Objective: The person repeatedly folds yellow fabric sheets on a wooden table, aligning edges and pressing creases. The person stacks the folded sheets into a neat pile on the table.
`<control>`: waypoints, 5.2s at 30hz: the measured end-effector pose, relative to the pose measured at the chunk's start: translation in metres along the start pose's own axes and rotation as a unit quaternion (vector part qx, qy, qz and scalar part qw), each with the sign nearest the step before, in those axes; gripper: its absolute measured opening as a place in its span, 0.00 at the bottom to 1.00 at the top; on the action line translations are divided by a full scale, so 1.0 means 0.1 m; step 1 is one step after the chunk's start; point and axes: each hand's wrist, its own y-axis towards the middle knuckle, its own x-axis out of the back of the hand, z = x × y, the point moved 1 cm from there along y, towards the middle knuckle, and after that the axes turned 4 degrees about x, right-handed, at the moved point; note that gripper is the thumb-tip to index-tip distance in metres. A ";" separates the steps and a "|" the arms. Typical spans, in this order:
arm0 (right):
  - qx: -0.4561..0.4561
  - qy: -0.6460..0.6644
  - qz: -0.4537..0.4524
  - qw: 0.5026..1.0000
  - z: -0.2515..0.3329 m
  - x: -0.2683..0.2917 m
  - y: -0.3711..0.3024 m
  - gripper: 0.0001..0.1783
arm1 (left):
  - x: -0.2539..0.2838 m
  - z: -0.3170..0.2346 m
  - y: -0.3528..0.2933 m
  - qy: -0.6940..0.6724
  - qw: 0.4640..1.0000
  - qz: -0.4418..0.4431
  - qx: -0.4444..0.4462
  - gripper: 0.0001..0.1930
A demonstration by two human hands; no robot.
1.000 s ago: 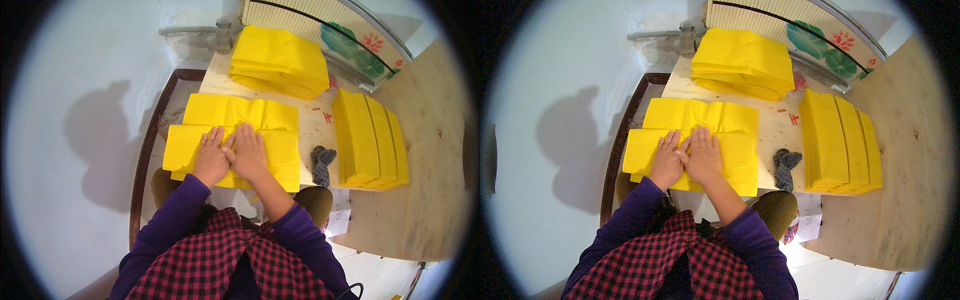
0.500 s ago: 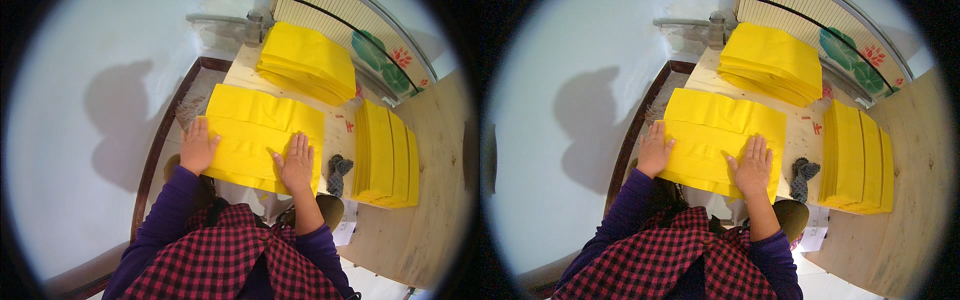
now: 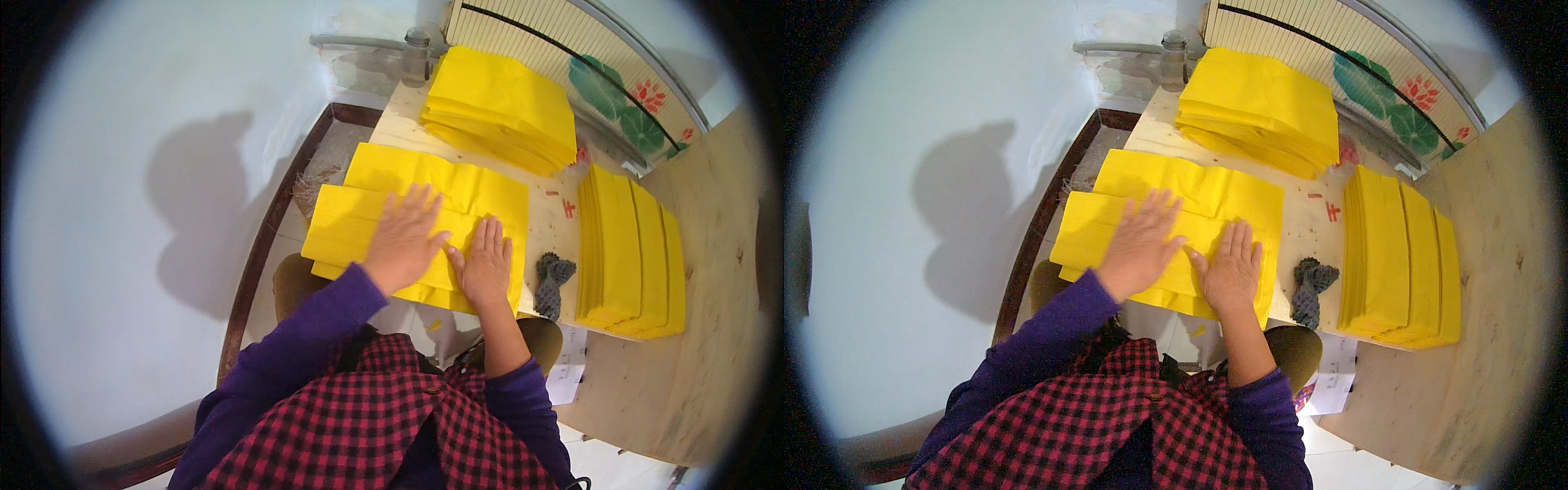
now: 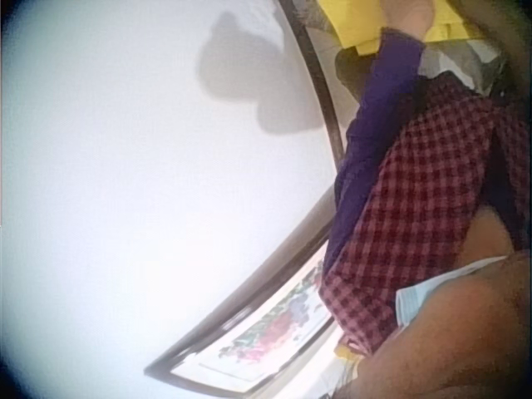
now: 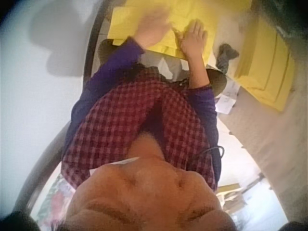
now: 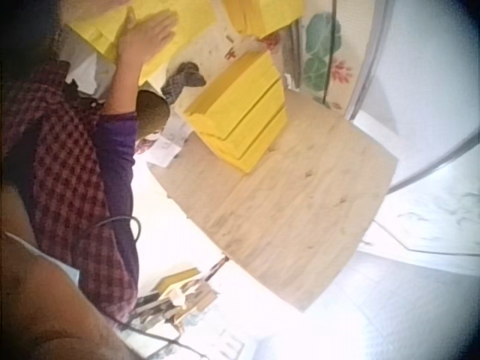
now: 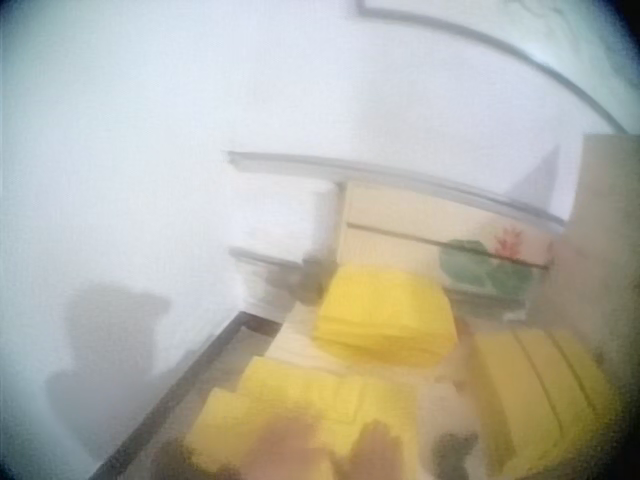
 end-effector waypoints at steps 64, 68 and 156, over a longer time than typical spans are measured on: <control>0.226 0.290 0.224 0.902 -0.40 1.10 0.71 0.22 | 1.44 0.78 -0.32 -0.484 0.850 -0.189 0.091 0.06; 0.161 0.361 0.229 0.890 -0.73 1.21 0.30 0.17 | 1.67 0.62 -0.29 -0.466 0.862 -0.194 0.050 0.05; -0.109 0.311 -0.193 0.924 -2.26 0.40 -1.25 0.11 | 0.64 -0.74 1.21 -0.162 0.982 -0.019 -0.093 0.20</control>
